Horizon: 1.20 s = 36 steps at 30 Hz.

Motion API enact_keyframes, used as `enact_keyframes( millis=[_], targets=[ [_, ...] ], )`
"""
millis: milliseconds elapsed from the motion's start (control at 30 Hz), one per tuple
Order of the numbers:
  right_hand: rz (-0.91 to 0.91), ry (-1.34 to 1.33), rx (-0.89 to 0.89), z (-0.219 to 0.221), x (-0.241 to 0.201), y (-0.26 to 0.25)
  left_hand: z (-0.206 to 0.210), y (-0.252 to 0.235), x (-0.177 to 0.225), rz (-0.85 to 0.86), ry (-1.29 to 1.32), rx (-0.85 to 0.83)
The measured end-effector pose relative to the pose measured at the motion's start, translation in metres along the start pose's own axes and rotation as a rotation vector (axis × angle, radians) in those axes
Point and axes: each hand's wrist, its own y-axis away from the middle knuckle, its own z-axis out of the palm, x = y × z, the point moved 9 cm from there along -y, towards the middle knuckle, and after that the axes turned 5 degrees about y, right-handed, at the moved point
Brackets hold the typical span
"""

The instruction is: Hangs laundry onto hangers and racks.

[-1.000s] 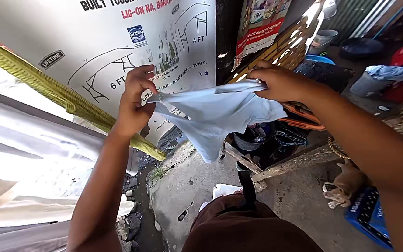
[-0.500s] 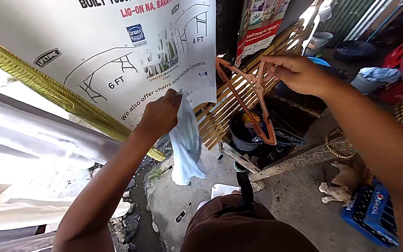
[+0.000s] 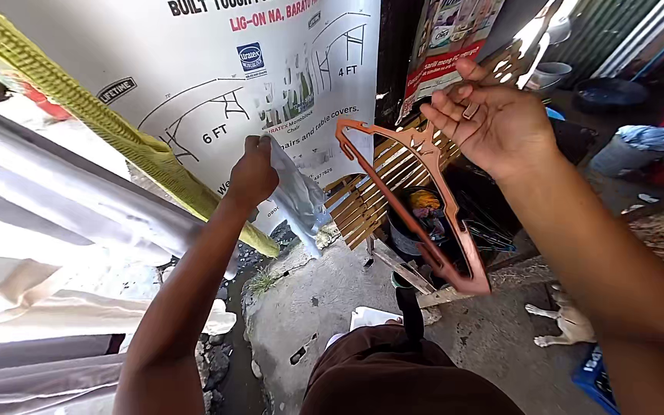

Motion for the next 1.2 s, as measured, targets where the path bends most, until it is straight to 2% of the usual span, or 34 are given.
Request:
enact_keyframes(
  millis=[100, 233, 367, 433, 567, 700, 767, 833, 1000, 1100, 1200],
  targets=[
    [0.050, -0.261, 0.175, 0.008, 0.019, 0.011, 0.004, -0.002, 0.000, 0.048, 0.058, 0.075],
    [0.168, -0.426, 0.226, 0.018, 0.067, 0.027, 0.009, -0.005, 0.012, 0.074, 0.173, 0.142],
    [0.303, -0.502, 0.300, 0.002, 0.105, 0.051, 0.003, -0.010, 0.018, 0.142, 0.284, 0.233],
    [0.370, -0.452, 0.282, -0.012, 0.122, 0.064, -0.002, -0.010, 0.020, 0.235, 0.353, 0.258],
    [0.443, -0.431, 0.131, -0.029, 0.150, 0.078, 0.000, -0.005, 0.032, 0.398, 0.435, 0.265],
    [0.416, -0.381, -0.097, -0.030, 0.153, 0.080, 0.002, -0.005, 0.034, 0.351, 0.490, 0.271],
    [0.375, -0.293, -0.231, -0.032, 0.149, 0.080, 0.006, -0.010, 0.027, 0.262, 0.518, 0.215],
    [0.341, -0.153, -0.275, -0.039, 0.145, 0.080, 0.014, -0.014, 0.019, 0.188, 0.522, 0.148],
    [0.329, 0.163, -0.141, -0.063, 0.152, 0.083, 0.040, -0.009, 0.014, 0.147, 0.450, 0.019],
    [0.044, 0.477, -0.033, -0.077, 0.147, 0.075, 0.057, -0.007, 0.011, 0.168, 0.461, -0.032],
    [-0.090, 0.453, 0.005, -0.083, 0.147, 0.067, 0.063, -0.003, 0.013, 0.141, 0.448, -0.077]
  ],
)
